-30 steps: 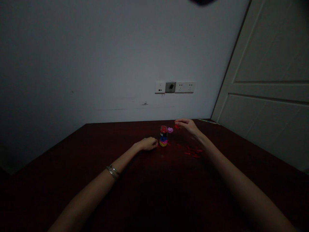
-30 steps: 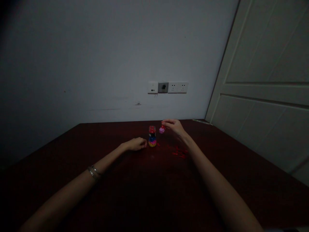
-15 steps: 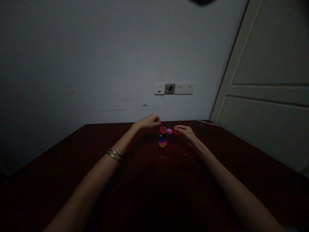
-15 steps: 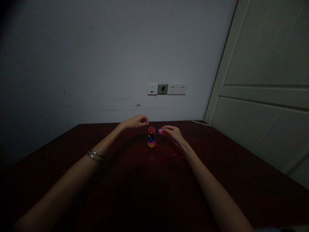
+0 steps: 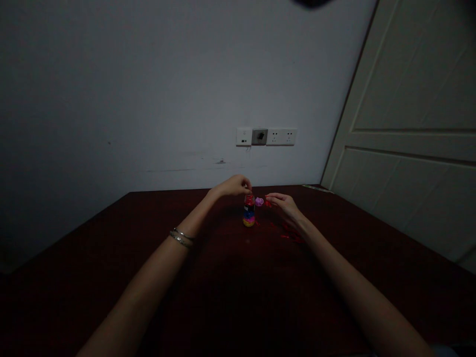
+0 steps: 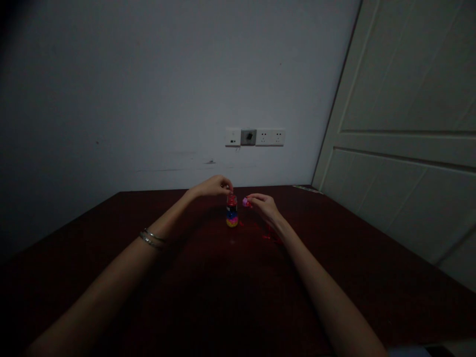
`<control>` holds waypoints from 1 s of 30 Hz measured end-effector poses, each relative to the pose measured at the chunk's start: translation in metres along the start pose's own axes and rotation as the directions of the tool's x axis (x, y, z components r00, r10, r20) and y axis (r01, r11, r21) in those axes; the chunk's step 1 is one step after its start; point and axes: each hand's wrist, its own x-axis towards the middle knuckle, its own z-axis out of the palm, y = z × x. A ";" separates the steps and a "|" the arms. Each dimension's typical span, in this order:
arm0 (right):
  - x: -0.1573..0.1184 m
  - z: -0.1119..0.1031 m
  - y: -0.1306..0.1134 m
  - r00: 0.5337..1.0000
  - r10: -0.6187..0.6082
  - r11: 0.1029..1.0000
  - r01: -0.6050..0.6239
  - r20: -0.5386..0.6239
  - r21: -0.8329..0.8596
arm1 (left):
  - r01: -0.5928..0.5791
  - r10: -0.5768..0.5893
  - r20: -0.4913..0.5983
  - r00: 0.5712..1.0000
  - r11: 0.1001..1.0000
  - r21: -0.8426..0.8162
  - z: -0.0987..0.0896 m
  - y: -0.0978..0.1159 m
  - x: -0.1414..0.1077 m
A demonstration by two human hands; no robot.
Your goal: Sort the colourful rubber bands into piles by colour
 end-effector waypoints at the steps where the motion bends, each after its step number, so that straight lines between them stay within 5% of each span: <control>1: 0.000 0.001 -0.002 1.000 -0.005 1.000 0.005 -0.005 0.006 | 0.013 -0.015 -0.057 0.998 1.000 -0.020 0.000 -0.003 -0.003; 4: 0.004 0.006 -0.008 0.999 -0.032 0.999 0.032 -0.019 -0.006 | 0.079 -0.095 -0.161 0.982 0.992 -0.103 0.008 -0.012 -0.016; 7: 0.010 0.015 -0.014 0.999 -0.051 0.998 0.050 -0.014 -0.036 | 0.130 -0.152 -0.112 0.982 0.975 -0.178 0.023 -0.017 -0.027; 14: 0.030 0.041 -0.017 0.991 -0.126 0.981 0.131 0.047 -0.144 | 0.036 -0.054 -0.061 0.997 0.965 -0.259 0.047 -0.015 -0.025; 21: 0.028 0.050 -0.014 0.952 -0.250 0.900 0.295 0.174 -0.321 | 0.030 -0.052 -0.095 0.994 0.975 -0.219 0.054 -0.017 -0.018; 30: 0.017 0.046 -0.016 0.916 -0.243 0.867 0.353 0.321 -0.351 | 0.037 -0.064 -0.091 0.994 0.961 -0.273 0.055 -0.015 -0.021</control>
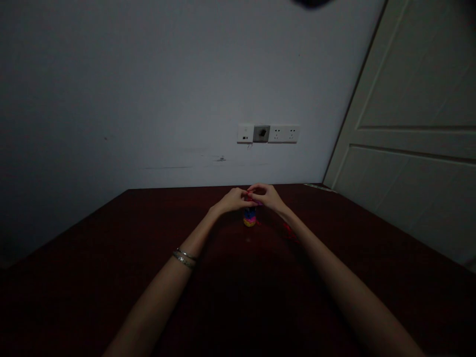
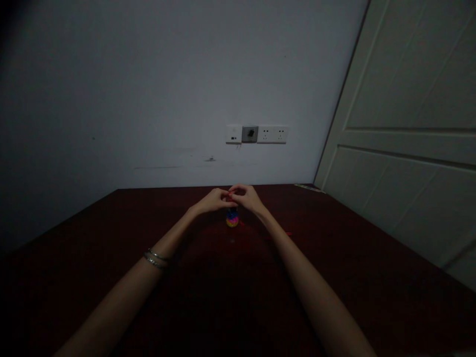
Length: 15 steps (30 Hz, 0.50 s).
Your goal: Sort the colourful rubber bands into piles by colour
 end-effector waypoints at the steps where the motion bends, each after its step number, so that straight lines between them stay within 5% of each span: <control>1: 0.000 -0.001 0.000 1.000 -0.009 1.000 0.009 0.010 -0.008 | 0.003 -0.003 -0.004 1.000 1.000 -0.001 0.000 0.000 0.000; 15: -0.006 -0.006 0.011 0.994 -0.107 0.944 0.109 0.024 -0.312 | -0.002 0.003 -0.040 0.999 0.999 0.038 0.000 -0.005 -0.002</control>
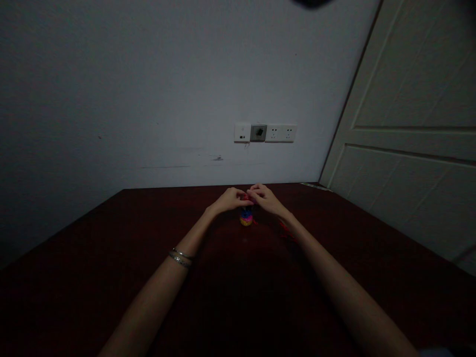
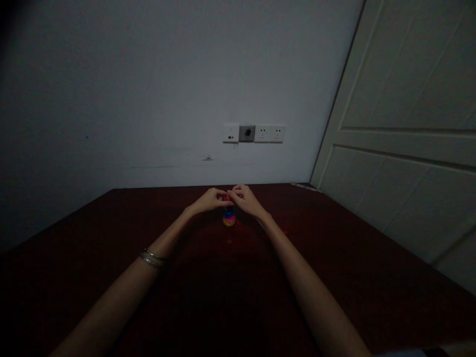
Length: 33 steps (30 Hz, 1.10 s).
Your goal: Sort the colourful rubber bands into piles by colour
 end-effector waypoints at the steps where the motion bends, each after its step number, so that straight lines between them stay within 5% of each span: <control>1: 0.000 0.000 0.000 1.000 0.004 1.000 -0.003 0.003 -0.020 | -0.001 0.001 0.004 1.000 1.000 -0.002 0.000 0.000 0.000; 12: -0.001 0.003 -0.012 1.000 -0.003 0.987 0.007 0.023 -0.158 | 0.043 -0.043 0.001 0.999 0.997 -0.063 0.000 0.004 0.000; 22: -0.002 -0.020 0.005 0.975 0.105 0.989 -0.081 -0.196 0.125 | 0.051 -0.050 0.021 0.999 0.997 -0.060 -0.001 0.006 -0.002; 27: -0.017 -0.024 0.038 0.966 0.252 0.966 -0.255 0.056 0.047 | 0.036 -0.036 0.011 0.999 0.999 -0.037 -0.001 0.003 -0.001; 33: -0.040 -0.007 0.052 0.870 0.271 0.960 -0.276 0.411 -0.048 | 0.023 -0.023 0.000 1.000 0.999 -0.049 0.001 0.003 -0.001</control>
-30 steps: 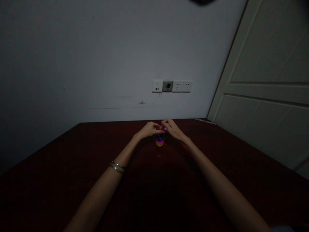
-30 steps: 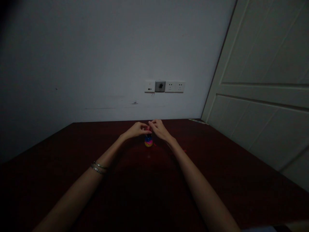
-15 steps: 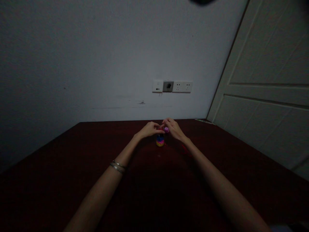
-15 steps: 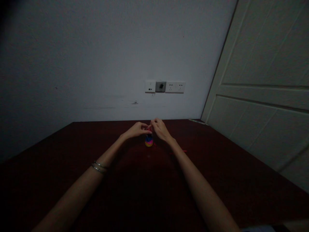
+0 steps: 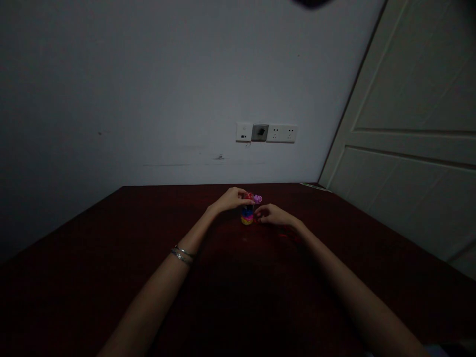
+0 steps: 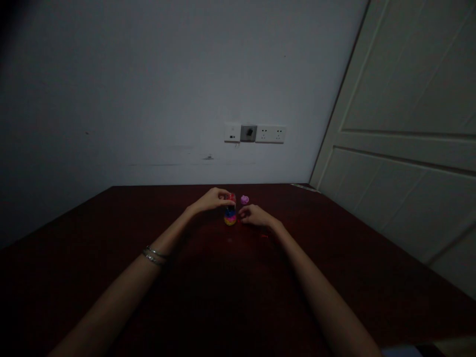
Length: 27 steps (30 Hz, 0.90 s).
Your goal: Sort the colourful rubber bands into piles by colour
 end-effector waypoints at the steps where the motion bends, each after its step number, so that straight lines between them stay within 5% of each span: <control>1: 0.000 0.004 0.000 1.000 -0.009 1.000 0.009 0.015 -0.028 | 0.000 0.000 -0.001 1.000 1.000 0.003 0.000 0.000 0.000; 8: 0.000 0.013 0.007 0.999 -0.052 0.987 0.052 -0.001 -0.155 | 0.005 -0.004 0.009 1.000 0.999 -0.040 0.001 -0.004 0.000; 27: -0.039 -0.056 0.013 0.957 0.290 0.907 -0.269 0.020 -0.325 | 0.019 -0.019 -0.003 1.000 0.997 -0.069 0.006 -0.011 -0.002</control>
